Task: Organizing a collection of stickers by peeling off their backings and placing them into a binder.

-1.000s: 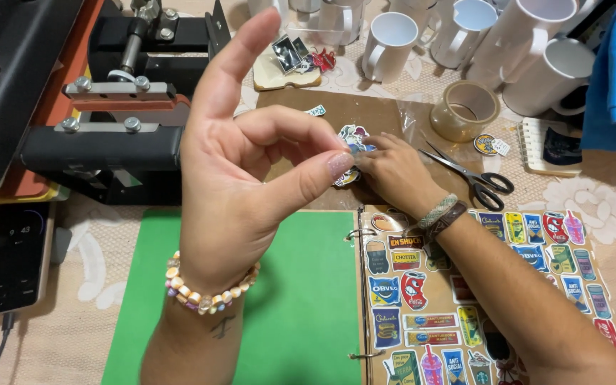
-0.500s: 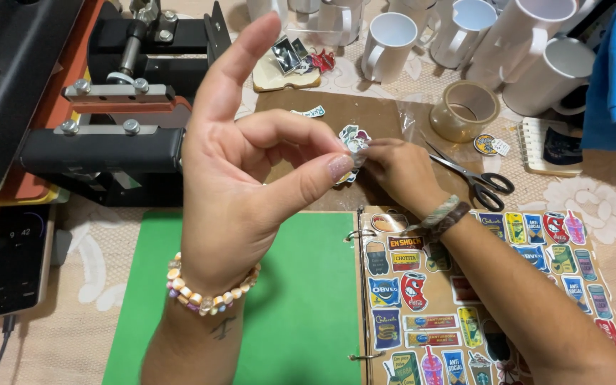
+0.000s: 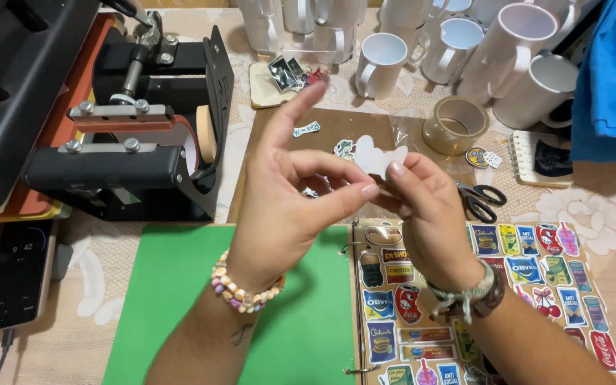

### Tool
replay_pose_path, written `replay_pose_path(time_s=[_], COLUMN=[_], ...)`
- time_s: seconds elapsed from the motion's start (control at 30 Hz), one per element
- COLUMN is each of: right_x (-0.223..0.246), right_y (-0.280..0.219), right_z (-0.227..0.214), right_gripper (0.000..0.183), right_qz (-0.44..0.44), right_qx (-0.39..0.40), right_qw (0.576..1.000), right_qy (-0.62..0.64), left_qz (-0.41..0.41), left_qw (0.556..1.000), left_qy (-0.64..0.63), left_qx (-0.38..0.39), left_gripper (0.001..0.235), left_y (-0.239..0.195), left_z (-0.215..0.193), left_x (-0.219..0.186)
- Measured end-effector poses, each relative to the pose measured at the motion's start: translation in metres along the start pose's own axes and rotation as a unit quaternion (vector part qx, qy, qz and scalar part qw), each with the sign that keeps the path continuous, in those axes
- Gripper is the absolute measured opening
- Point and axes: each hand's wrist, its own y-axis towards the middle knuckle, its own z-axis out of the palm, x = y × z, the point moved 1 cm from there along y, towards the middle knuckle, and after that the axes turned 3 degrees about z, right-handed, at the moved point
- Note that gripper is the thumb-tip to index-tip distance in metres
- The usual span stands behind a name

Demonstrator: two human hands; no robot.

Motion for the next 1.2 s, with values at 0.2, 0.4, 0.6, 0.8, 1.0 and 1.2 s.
replay_pose_path(time_s=[0.2,0.4,0.6,0.8,1.0,1.2], right_x=[0.018,0.019,0.019,0.021,0.021,0.02], right_y=[-0.021,-0.026,-0.026,-0.028,-0.029,-0.031], right_z=[0.016,0.019,0.019,0.021,0.022,0.025], right_gripper=[0.041,0.042,0.041,0.04,0.037,0.038], right_qz=[-0.04,-0.059,-0.063,-0.075,-0.087,-0.109], right_qx=[-0.012,-0.007,-0.007,-0.02,-0.018,-0.002], right_qw=[0.996,0.993,0.991,0.987,0.985,0.986], right_qy=[-0.077,-0.105,-0.118,-0.144,-0.147,-0.126], left_qz=[-0.01,0.0,0.02,0.02,0.034,0.035], left_qw=[1.0,1.0,0.999,0.998,0.995,0.994], left_qy=[-0.008,-0.001,0.027,0.045,0.079,0.072], left_qx=[-0.004,-0.015,-0.026,-0.048,-0.056,-0.071], left_gripper=[0.093,0.092,0.091,0.091,0.09,0.097], left_y=[0.006,0.008,0.01,0.012,0.014,0.012], left_z=[0.004,0.005,0.006,0.008,0.01,0.013], left_x=[0.014,0.019,0.024,0.027,0.03,0.03])
